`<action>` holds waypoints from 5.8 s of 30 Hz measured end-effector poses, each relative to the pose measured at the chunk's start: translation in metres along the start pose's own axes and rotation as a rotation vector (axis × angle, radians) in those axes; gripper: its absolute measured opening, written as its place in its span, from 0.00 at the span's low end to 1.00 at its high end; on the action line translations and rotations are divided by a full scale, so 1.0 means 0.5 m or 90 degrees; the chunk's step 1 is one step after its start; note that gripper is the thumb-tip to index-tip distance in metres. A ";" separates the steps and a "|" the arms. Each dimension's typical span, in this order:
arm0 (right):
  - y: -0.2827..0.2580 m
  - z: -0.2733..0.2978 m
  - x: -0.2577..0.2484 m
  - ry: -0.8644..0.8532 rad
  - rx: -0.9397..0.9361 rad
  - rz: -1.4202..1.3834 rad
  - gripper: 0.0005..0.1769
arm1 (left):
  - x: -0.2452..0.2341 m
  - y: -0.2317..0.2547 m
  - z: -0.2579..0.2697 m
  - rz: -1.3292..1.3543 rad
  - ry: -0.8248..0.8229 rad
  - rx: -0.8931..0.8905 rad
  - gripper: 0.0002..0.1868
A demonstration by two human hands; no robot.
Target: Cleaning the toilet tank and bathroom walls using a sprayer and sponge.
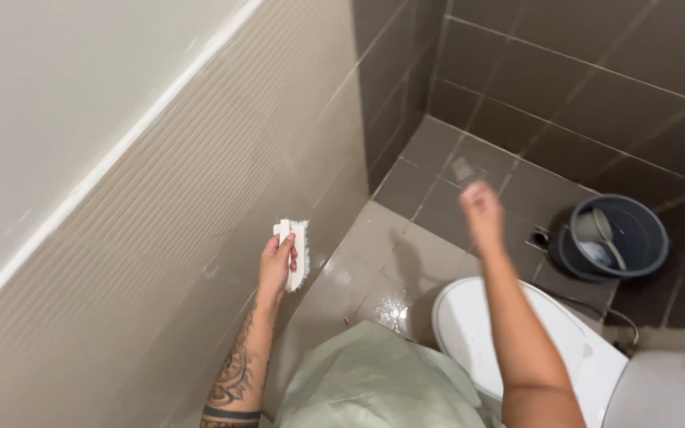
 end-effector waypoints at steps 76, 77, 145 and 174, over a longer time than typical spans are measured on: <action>0.699 0.223 -0.272 1.153 0.462 -0.396 0.18 | 1.478 -0.603 0.003 -0.418 -1.085 -0.459 0.12; 0.704 0.229 -0.290 1.149 0.479 -0.407 0.19 | 1.488 -0.611 0.010 -0.417 -1.079 -0.461 0.12; 0.406 0.027 -1.137 1.263 0.576 0.617 0.40 | 2.061 -0.917 0.155 -0.646 -1.474 0.118 0.16; 0.387 -0.091 -0.716 1.191 0.775 0.297 0.15 | 1.877 -0.727 0.295 0.179 -1.968 0.391 0.37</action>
Point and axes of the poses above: each hand's wrist, its own z-axis away from the middle knuckle, its own x-axis out of the palm, y = z × x, the point moved 7 cm from there along -z, towards the middle knuckle, and after that the axes turned 15 degrees about z, right-handed, at the moved point
